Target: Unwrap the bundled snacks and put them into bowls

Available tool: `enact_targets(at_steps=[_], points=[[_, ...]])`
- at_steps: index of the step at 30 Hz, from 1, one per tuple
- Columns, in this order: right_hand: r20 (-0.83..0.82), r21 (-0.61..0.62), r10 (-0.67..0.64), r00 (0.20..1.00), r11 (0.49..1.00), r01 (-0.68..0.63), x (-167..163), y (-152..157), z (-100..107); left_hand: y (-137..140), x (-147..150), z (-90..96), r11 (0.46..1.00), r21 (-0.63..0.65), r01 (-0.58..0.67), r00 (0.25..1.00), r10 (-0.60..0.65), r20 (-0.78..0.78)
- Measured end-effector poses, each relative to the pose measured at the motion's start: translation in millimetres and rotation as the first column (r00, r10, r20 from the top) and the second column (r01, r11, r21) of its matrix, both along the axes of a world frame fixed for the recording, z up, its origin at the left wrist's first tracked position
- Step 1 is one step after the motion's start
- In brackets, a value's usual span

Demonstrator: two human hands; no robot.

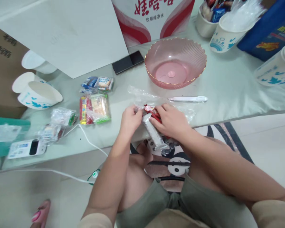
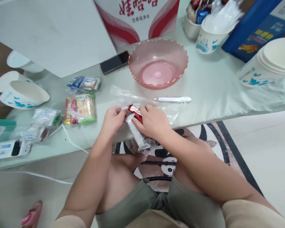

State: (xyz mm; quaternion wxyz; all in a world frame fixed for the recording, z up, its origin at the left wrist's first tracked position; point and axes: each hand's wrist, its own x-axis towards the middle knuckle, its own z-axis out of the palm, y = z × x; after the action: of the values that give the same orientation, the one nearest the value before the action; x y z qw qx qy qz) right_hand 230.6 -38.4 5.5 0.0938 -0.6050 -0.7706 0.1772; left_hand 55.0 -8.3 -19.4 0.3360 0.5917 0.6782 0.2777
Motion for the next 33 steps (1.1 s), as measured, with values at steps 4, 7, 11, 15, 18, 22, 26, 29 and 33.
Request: enact_targets(at_steps=[4,7,11,15,18,22,26,29,33], points=[[0.029,0.046,-0.006,1.000,0.999,0.005,-12.0,-5.8,-7.3,4.0,9.1,-1.4,0.996,0.025,-0.084,0.990,0.080,0.120],[0.012,0.070,0.036,0.999,0.997,-0.037,-13.8,-9.3,-10.0,6.0,9.2,1.8,0.986,-0.100,-0.135,0.937,0.160,0.311],[-0.061,0.027,-0.011,0.998,1.000,0.013,-11.7,-7.8,-9.9,8.9,1.3,1.0,0.985,-0.018,-0.173,0.929,0.170,0.328],[-0.127,-0.068,-0.035,0.991,0.997,0.026,-9.8,-2.4,-3.5,12.8,-7.2,-1.7,0.983,0.021,-0.184,0.924,0.166,0.345],[-0.155,-0.093,-0.067,0.986,0.994,0.053,-10.3,-1.9,0.0,10.7,-9.5,7.0,0.976,-0.083,-0.200,0.891,0.216,0.399],[-0.176,-0.078,-0.074,0.982,0.995,0.061,-13.0,-4.5,-2.0,-0.5,-5.9,34.2,0.888,-0.444,-0.122,0.766,0.369,0.527],[-0.166,-0.087,-0.102,0.981,0.992,0.089,-15.4,-2.9,-4.8,-5.1,-0.2,54.3,0.837,-0.545,0.056,0.599,0.409,0.689],[-0.286,-0.118,-0.155,0.946,0.985,0.126,-13.4,0.9,-4.4,-0.3,1.9,59.7,0.797,-0.594,0.109,0.463,0.488,0.740],[-0.520,-0.208,-0.280,0.807,0.958,0.198,-6.9,6.1,-5.5,4.0,0.0,61.5,0.805,-0.566,0.180,0.346,0.487,0.802]])
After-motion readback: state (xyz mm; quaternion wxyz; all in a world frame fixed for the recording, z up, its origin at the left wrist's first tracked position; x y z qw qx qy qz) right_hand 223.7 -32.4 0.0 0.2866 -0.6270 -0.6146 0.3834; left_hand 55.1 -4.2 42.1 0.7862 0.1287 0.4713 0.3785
